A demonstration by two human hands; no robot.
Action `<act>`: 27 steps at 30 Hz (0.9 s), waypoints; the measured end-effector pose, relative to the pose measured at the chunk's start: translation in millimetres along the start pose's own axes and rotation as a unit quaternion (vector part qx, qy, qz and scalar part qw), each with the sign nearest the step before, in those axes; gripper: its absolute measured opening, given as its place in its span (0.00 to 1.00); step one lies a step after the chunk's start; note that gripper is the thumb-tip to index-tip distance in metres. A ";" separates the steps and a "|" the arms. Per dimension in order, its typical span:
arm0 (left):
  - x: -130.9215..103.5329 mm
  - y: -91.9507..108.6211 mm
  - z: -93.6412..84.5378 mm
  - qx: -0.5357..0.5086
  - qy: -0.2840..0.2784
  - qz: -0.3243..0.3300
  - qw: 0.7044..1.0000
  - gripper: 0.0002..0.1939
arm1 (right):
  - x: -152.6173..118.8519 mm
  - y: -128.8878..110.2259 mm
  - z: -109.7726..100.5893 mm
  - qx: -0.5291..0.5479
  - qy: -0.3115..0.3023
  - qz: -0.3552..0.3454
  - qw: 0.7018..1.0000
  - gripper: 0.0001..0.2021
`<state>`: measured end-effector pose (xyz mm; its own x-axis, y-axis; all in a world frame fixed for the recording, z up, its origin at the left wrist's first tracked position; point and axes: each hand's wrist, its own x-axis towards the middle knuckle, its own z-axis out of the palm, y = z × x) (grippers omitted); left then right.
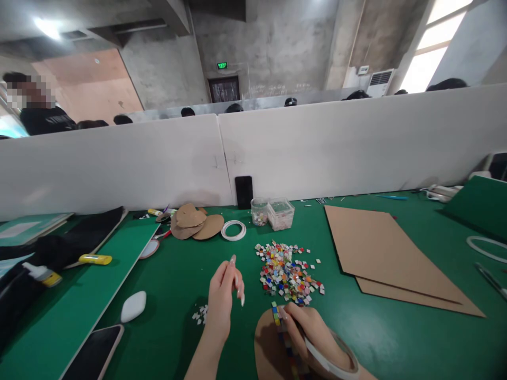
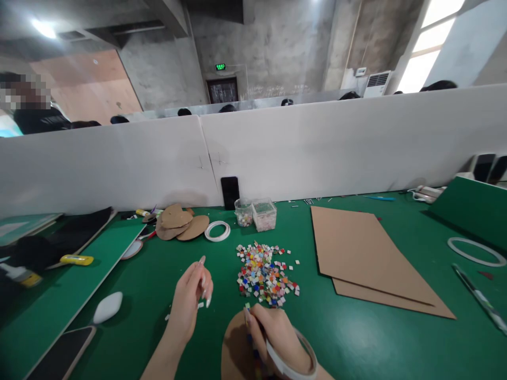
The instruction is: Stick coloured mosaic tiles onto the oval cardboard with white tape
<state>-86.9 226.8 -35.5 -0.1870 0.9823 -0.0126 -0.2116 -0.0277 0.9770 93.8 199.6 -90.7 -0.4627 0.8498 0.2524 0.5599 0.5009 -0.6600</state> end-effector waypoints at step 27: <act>18.7 13.8 -64.9 0.536 -0.015 0.000 0.844 0.22 | 2.3 4.4 2.2 0.014 -0.025 0.013 1.000 0.14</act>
<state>-155.5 232.8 -36.1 -0.1590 0.9870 -0.0234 0.7809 0.1402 0.6088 93.7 203.4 -94.6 -0.4822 0.8532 0.1991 0.5540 0.4730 -0.6851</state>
